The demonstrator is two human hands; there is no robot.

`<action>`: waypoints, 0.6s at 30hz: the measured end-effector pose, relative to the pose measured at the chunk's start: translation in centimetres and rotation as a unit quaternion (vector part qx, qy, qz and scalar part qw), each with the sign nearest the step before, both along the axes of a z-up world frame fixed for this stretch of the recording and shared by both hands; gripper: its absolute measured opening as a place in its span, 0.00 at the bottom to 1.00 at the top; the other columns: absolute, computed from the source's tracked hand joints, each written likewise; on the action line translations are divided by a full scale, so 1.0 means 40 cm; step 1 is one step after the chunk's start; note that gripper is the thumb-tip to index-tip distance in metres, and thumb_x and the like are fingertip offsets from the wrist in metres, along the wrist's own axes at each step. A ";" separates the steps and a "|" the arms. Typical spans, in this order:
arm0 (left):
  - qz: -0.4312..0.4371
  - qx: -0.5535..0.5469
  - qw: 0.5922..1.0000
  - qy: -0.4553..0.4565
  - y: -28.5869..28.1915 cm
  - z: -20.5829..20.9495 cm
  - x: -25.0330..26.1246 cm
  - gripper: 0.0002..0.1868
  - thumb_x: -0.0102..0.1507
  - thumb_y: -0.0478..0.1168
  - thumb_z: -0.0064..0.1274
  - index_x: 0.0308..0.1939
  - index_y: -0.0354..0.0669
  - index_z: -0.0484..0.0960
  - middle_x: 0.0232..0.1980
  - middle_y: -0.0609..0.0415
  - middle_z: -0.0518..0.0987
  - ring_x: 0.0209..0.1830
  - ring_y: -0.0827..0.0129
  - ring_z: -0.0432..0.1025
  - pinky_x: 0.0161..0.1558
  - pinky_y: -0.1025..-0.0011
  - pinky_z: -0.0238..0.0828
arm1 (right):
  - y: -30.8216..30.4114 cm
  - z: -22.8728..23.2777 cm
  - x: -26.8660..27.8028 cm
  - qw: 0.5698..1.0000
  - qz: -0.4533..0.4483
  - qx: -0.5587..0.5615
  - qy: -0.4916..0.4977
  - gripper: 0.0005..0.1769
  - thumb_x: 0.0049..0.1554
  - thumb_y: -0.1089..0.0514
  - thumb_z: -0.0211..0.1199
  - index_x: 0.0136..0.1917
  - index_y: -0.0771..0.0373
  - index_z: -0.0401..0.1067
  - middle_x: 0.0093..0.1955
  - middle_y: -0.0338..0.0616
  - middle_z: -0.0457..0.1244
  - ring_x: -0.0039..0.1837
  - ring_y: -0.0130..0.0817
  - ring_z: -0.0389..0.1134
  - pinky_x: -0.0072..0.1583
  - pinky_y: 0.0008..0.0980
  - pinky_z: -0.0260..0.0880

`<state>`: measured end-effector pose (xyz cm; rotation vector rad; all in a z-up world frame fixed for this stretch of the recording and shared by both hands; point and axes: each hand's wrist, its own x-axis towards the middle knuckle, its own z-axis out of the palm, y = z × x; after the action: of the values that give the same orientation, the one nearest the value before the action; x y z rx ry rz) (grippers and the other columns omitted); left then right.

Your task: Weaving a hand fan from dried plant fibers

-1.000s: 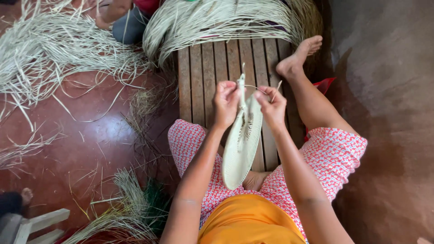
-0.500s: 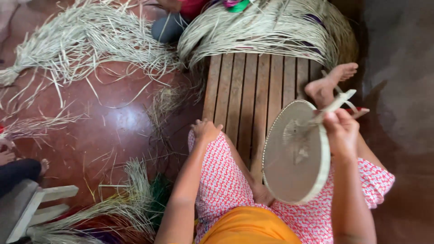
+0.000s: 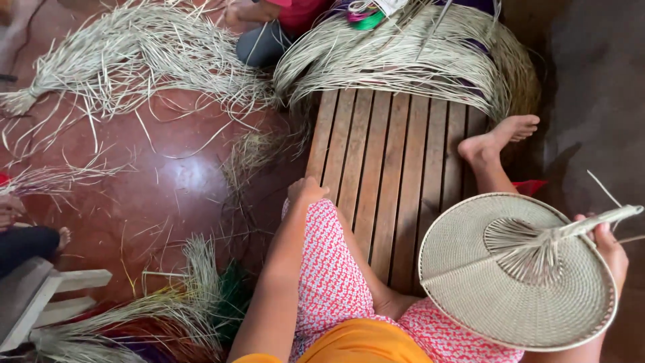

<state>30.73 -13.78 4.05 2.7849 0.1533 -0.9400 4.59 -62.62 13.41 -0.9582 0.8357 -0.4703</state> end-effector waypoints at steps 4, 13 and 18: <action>0.004 -0.009 0.999 -0.040 0.012 -0.016 -0.009 0.29 0.65 0.62 0.49 0.55 0.44 0.84 0.58 0.41 0.81 0.59 0.43 0.74 0.57 0.50 0.68 | -0.062 -0.077 0.002 0.998 0.042 -0.056 0.007 0.09 0.70 0.45 0.61 0.59 0.47 0.73 0.54 0.29 0.71 0.55 0.15 0.74 0.62 0.18 0.77; 0.014 -0.023 0.998 -0.055 0.012 -0.004 -0.015 0.27 0.65 0.60 0.48 0.54 0.43 0.84 0.57 0.40 0.81 0.58 0.42 0.75 0.57 0.49 0.68 | -0.086 -0.144 0.019 0.982 0.112 -0.151 -0.006 0.13 0.73 0.47 0.61 0.66 0.53 0.73 0.60 0.39 0.70 0.59 0.22 0.74 0.66 0.22 0.78; 0.020 -0.029 0.997 -0.066 0.016 -0.012 -0.017 0.26 0.65 0.59 0.47 0.53 0.44 0.84 0.56 0.40 0.82 0.57 0.41 0.76 0.55 0.49 0.69 | -0.052 -0.125 0.050 0.982 0.084 -0.162 0.056 0.13 0.70 0.45 0.64 0.63 0.50 0.74 0.53 0.37 0.71 0.42 0.11 0.71 0.45 0.07 0.72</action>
<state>30.06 -13.14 3.57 2.7681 0.1583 -0.7366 6.58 -64.70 8.40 -1.3551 0.7848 -0.4165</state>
